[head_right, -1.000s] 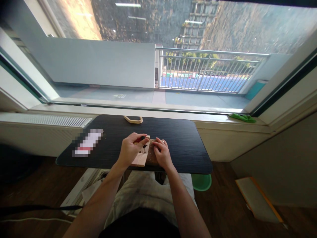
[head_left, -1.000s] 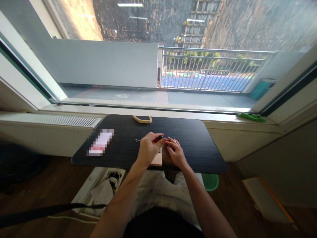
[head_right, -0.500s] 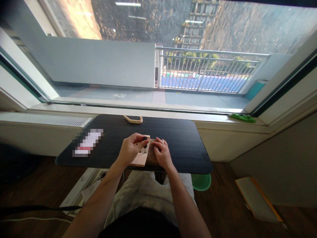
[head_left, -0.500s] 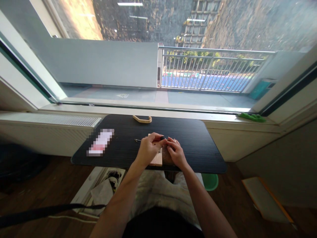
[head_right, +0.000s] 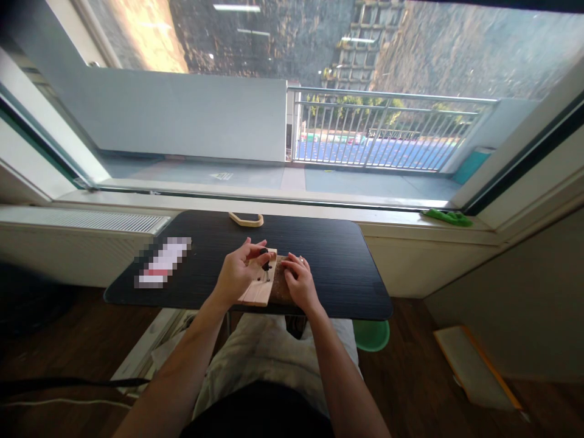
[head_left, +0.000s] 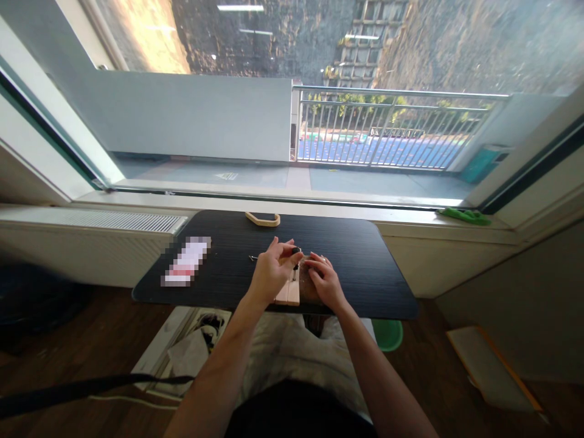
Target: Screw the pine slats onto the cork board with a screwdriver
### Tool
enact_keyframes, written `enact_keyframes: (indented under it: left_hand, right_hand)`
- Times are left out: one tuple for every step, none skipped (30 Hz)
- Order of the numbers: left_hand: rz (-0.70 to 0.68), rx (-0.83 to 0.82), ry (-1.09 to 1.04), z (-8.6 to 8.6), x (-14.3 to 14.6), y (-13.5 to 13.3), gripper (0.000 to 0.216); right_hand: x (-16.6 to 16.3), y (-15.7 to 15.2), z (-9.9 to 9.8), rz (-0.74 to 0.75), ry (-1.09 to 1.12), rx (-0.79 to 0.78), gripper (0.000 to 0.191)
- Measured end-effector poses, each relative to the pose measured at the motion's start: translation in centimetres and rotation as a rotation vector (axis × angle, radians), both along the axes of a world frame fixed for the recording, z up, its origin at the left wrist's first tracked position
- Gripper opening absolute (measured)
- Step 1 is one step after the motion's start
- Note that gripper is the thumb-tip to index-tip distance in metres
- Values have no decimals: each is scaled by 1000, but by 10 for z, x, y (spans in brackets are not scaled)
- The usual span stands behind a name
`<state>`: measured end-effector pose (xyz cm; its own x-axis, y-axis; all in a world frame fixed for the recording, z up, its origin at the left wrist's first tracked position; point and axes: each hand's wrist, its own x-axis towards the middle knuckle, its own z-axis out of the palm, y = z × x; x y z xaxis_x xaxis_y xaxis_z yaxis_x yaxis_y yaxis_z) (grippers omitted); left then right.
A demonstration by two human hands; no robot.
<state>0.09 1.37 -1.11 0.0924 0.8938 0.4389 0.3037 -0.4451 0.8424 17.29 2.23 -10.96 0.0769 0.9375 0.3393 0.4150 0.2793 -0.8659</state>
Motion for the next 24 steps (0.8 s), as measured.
enact_keyframes:
  left_hand:
    - [-4,6,1,0,0,0,18]
    - [-3,10,0,0,0,0,18]
    - [0,8,-1,0,1,0,18]
    - [-2,-1,-1,0,1,-1,19]
    - [-11,-16,2,0,2,-2,20]
    - [-24,-33,6,0,2,-2,21]
    - [-36,-47,9,1,2,-3,22]
    - [-46,-56,13,1,3,-4,22]
    - [-53,-59,17,1,3,-5,22]
    - [-52,-56,20,2,3,-6,21]
    - [-47,-51,25,2,3,-6,21]
    - [-44,-48,32,3,3,-7,22]
    - [-44,-49,40,4,2,-7,22]
    - [-46,-54,44,4,1,-7,22]
    - [-51,-61,45,5,1,-7,23]
    - [-58,-69,43,5,0,-7,23]
    - [-67,-76,42,5,-1,-6,23]
    - [-75,-80,40,5,-1,-6,24]
    - [-82,-81,41,5,-1,-7,23]
    - [-90,-79,44,5,-2,-7,23]
    - [-97,-76,48,5,-2,-7,23]
    - [-104,-71,54,5,-2,-8,22]
    - [-110,-64,61,6,-2,-8,22]
    - [-115,-56,72,7,-2,-8,21]
  right_hand:
    - [0,0,0,0,1,0,28]
    - [0,0,0,0,1,0,28]
    - [0,0,0,-1,1,0,28]
    - [0,0,0,-1,1,0,28]
    - [0,0,0,-2,1,1,29]
    - [0,0,-1,-2,0,1,29]
    - [0,0,-1,-2,0,2,29]
    - [0,0,-1,-1,0,3,29]
    - [0,0,-1,0,0,4,28]
    - [0,0,-1,2,-1,5,28]
    - [0,0,-1,3,-1,5,28]
    - [1,0,-1,3,-2,6,29]
    - [1,0,-1,4,-3,5,29]
    - [1,0,0,4,-3,5,29]
    - [1,0,0,4,-4,4,29]
    - [1,0,0,3,-5,3,29]
    - [1,0,0,3,-6,3,29]
    - [1,0,1,5,-7,3,29]
    - [1,0,1,6,-8,4,29]
    - [1,0,1,8,-8,6,29]
    - [1,0,1,8,-8,7,29]
    - [1,0,1,8,-8,9,29]
    - [1,0,0,8,-7,10,29]
    - [1,0,0,7,-7,10,29]
